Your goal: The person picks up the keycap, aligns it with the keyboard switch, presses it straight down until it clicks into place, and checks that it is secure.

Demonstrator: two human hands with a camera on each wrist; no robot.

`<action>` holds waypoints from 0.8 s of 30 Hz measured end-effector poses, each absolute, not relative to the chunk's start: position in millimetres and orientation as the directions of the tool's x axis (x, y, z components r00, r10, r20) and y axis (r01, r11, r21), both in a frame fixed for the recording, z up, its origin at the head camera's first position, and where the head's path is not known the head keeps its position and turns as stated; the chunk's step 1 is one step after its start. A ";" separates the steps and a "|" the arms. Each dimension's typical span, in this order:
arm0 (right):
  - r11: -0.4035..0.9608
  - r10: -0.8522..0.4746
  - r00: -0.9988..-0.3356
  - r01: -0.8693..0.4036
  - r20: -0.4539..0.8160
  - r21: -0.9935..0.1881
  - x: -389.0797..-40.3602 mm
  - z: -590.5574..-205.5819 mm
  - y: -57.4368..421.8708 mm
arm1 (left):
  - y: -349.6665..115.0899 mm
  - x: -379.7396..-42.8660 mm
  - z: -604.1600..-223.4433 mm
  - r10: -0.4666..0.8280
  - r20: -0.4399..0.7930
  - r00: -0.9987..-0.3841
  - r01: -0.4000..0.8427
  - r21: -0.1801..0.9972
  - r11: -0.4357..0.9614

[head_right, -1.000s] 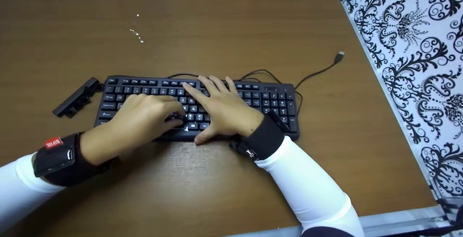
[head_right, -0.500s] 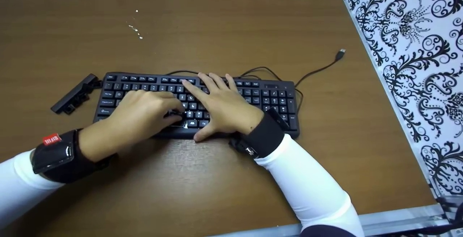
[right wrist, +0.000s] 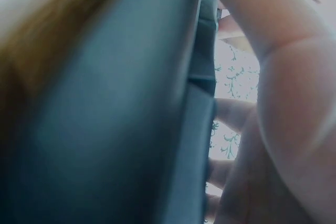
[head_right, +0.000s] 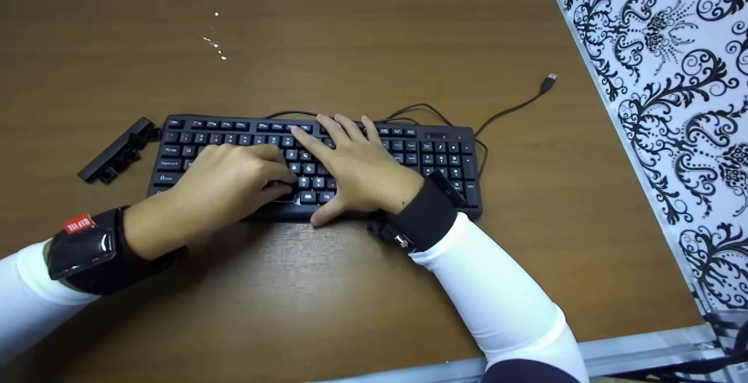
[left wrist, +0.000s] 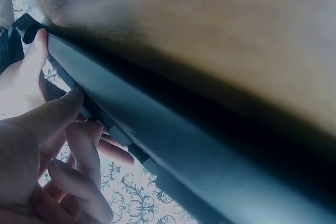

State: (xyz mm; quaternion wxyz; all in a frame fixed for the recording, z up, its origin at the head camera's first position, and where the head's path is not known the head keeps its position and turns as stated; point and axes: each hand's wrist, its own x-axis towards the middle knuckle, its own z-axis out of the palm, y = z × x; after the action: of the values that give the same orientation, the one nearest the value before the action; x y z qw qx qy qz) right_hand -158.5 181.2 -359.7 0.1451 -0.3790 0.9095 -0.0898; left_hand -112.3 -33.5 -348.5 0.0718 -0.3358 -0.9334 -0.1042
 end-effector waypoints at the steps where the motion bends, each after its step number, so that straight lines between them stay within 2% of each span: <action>1: 0.697 -0.715 -0.671 -0.663 -0.196 -0.273 -158.5 -359.8 180.7 | -33.9 -112.2 -349.1 0.612 0.205 -0.764 0.642 0.151 0.751; 9: 0.693 -0.718 -0.669 -0.664 -0.191 -0.280 -157.7 -359.5 180.9 | -32.5 -113.4 -348.3 0.610 0.175 -0.773 0.635 0.214 0.743; 16: 0.692 -0.720 -0.666 -0.667 -0.194 -0.276 -157.8 -359.8 180.6 | -37.0 -111.3 -345.7 0.598 0.199 -0.777 0.629 0.185 0.755; 24: 0.690 -0.720 -0.668 -0.666 -0.186 -0.283 -158.0 -359.3 181.5 | -33.5 -111.4 -345.3 0.622 0.212 -0.753 0.654 0.147 0.742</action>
State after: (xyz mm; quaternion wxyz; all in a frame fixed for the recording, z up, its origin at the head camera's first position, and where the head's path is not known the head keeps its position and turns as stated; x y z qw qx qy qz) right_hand -158.0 181.5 -359.3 0.1427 -0.3815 0.9082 -0.0960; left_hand -111.4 -33.5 -345.3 0.0748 -0.3431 -0.9303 -0.1065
